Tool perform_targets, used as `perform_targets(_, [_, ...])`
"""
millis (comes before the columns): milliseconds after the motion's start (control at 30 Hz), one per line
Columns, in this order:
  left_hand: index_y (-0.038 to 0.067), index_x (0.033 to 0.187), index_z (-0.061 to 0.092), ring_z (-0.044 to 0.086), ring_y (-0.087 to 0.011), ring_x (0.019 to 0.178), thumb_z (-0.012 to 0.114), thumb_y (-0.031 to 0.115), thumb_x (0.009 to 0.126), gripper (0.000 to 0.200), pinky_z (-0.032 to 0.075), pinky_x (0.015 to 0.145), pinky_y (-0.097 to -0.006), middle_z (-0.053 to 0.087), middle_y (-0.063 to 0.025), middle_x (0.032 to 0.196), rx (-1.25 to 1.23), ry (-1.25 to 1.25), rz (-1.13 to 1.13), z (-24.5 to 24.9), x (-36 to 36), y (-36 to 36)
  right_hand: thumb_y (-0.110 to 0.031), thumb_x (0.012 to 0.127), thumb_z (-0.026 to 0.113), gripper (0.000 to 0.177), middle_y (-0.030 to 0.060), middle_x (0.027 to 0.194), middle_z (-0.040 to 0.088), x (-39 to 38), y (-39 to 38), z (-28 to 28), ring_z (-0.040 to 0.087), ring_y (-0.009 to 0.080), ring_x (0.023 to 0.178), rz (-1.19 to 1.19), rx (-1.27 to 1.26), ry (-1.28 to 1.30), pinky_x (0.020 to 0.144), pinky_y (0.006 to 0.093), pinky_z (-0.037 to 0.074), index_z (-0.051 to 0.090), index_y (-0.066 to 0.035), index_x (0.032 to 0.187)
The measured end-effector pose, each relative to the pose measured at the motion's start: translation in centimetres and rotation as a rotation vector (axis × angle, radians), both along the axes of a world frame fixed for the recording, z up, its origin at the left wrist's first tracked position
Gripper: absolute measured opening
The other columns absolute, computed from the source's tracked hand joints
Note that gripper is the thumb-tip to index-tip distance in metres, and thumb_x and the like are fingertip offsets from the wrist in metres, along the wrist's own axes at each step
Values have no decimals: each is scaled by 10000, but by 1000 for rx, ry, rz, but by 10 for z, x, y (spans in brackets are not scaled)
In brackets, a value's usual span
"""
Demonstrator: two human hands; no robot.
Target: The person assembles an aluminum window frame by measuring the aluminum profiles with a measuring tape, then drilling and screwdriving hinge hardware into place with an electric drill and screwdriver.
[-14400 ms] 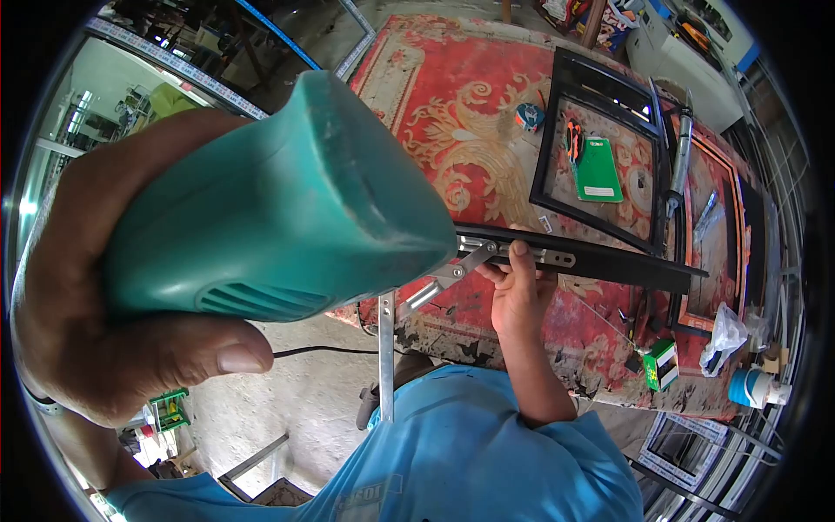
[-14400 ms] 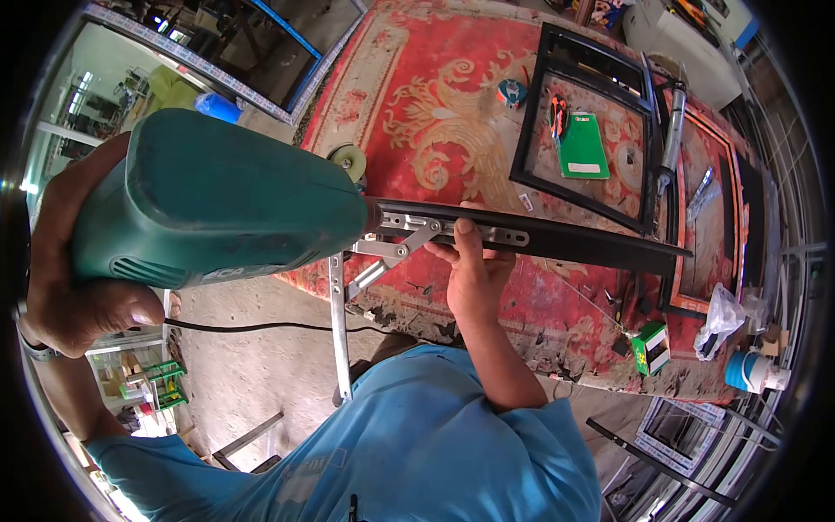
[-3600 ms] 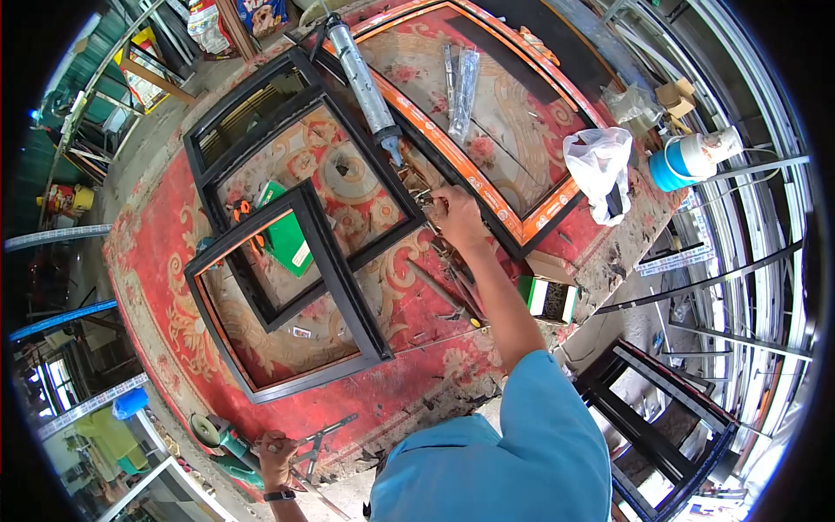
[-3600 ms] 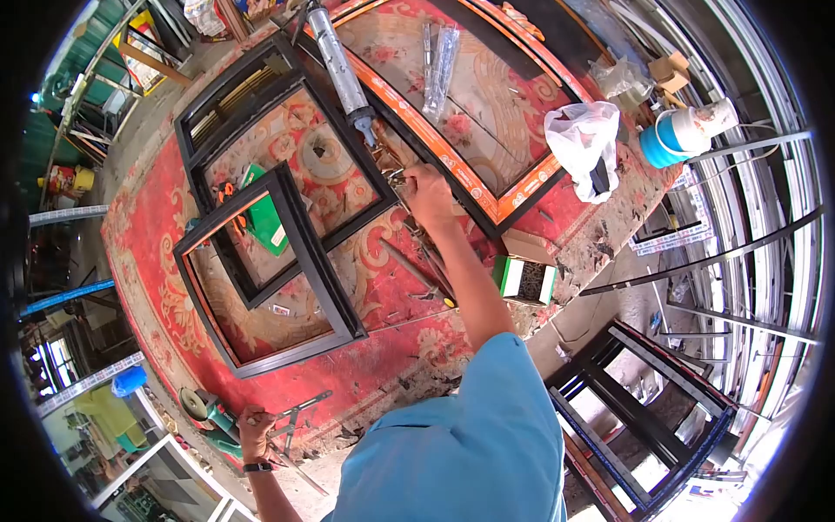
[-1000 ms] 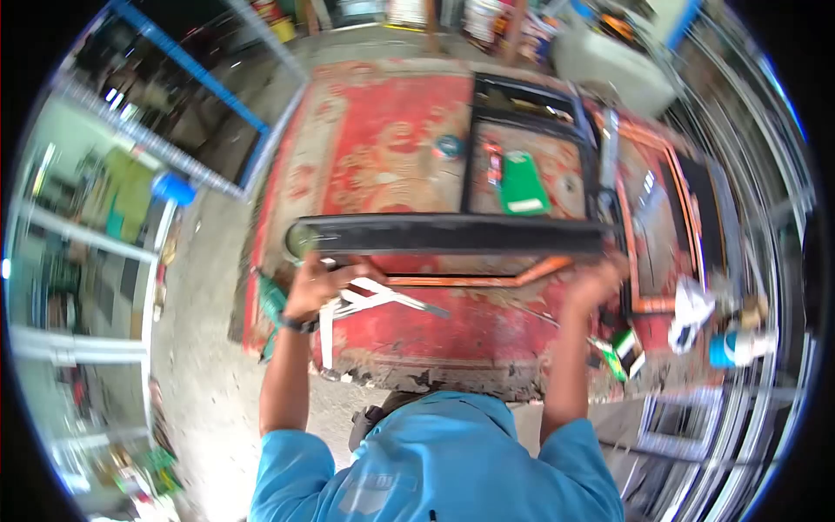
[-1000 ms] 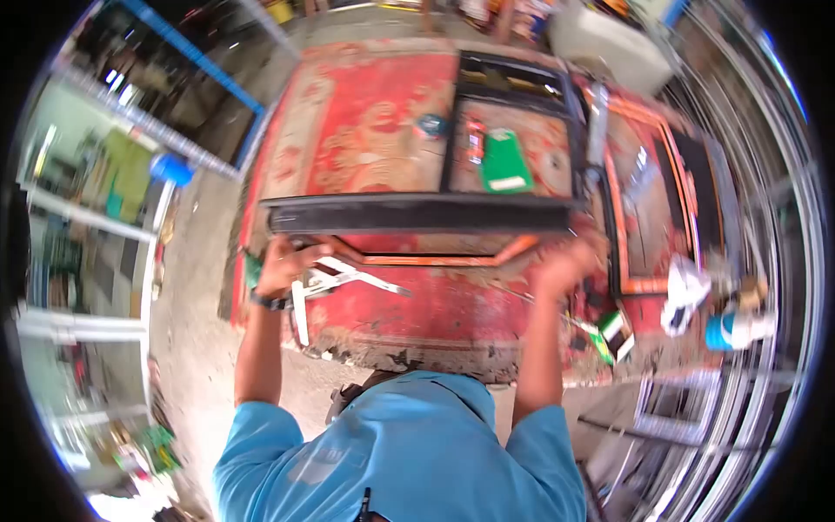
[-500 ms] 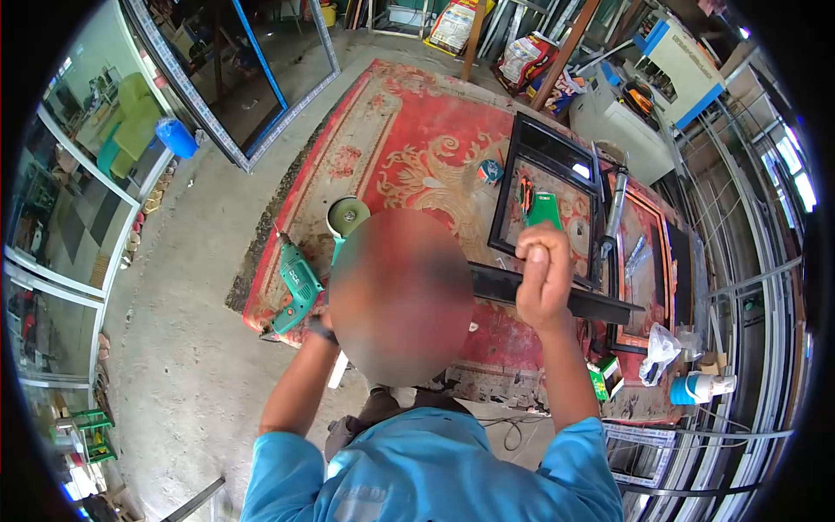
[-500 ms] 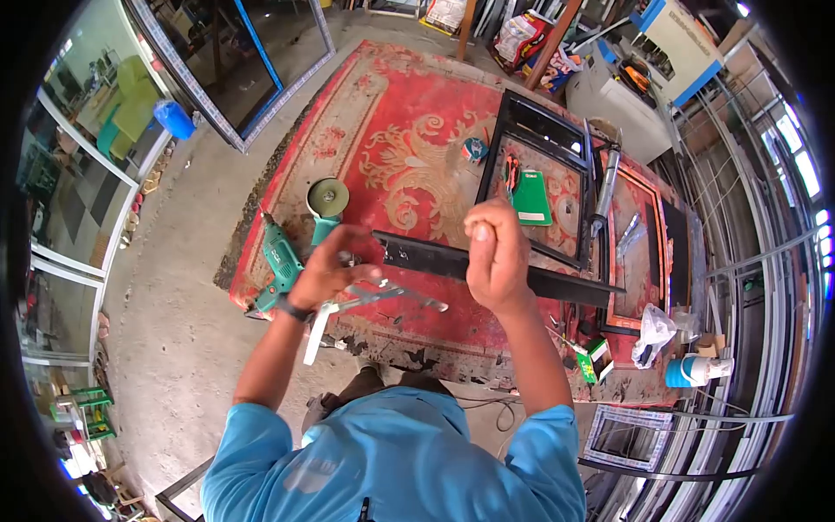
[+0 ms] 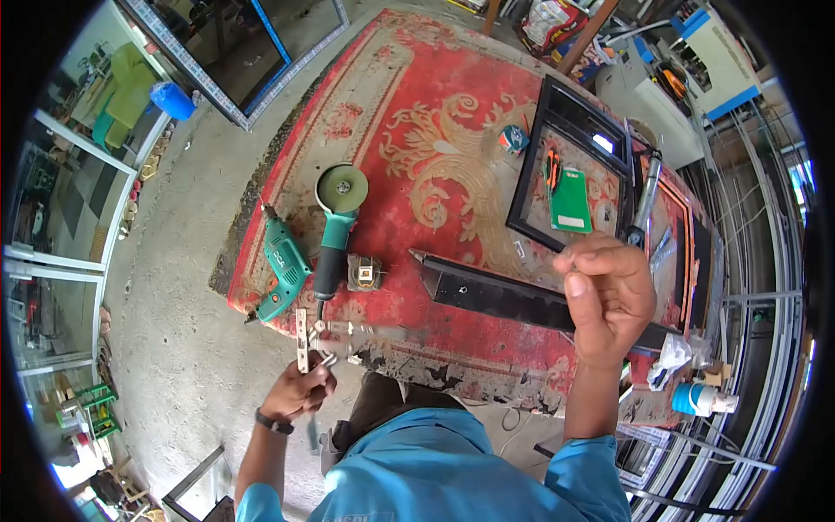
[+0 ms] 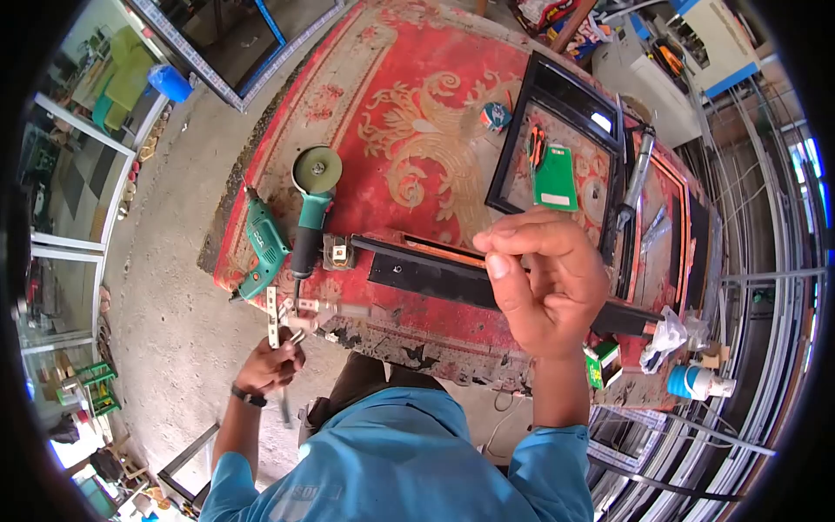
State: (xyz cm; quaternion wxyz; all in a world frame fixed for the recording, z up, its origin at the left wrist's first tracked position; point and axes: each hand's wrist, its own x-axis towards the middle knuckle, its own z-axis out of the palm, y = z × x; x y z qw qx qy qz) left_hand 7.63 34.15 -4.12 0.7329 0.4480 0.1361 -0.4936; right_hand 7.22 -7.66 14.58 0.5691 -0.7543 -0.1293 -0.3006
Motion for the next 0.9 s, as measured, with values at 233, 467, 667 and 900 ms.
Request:
perform_targets(233, [2, 1014, 612, 617, -133, 601, 561, 313, 1043, 316, 513, 522, -269, 650, -82, 826, 26, -525, -127, 145, 29, -58, 89, 903, 661, 161, 126, 1014, 666, 5, 2, 13, 646, 156, 899, 83, 79, 171, 809, 277, 516, 644, 56, 1059])
perform_targets(467, [26, 1100, 629, 494, -59, 539, 507, 432, 1058, 426, 416, 488, -231, 584, -1, 735, -40, -548, -241, 147, 39, -129, 44, 858, 715, 153, 73, 937, 652, 4, 1, 13, 578, 112, 790, 166, -118, 167, 712, 252, 465, 665, -1, 996])
perform_targets(667, [38, 1044, 609, 480, -62, 524, 510, 447, 1055, 420, 380, 442, -233, 580, -6, 725, -5, -501, -186, 146, 36, -142, 43, 822, 731, 159, 93, 892, 711, 8, 12, 29, 633, 176, 733, 128, -434, 148, 652, 297, 507, 700, -10, 968])
perform_targets(900, [57, 971, 596, 473, -62, 510, 513, 436, 1057, 398, 355, 445, -235, 577, -5, 717, -17, -508, -130, 147, 20, -145, 5, 786, 797, 189, 73, 895, 624, 15, 22, 29, 621, 194, 802, 159, -598, 206, 683, 311, 496, 727, -29, 958])
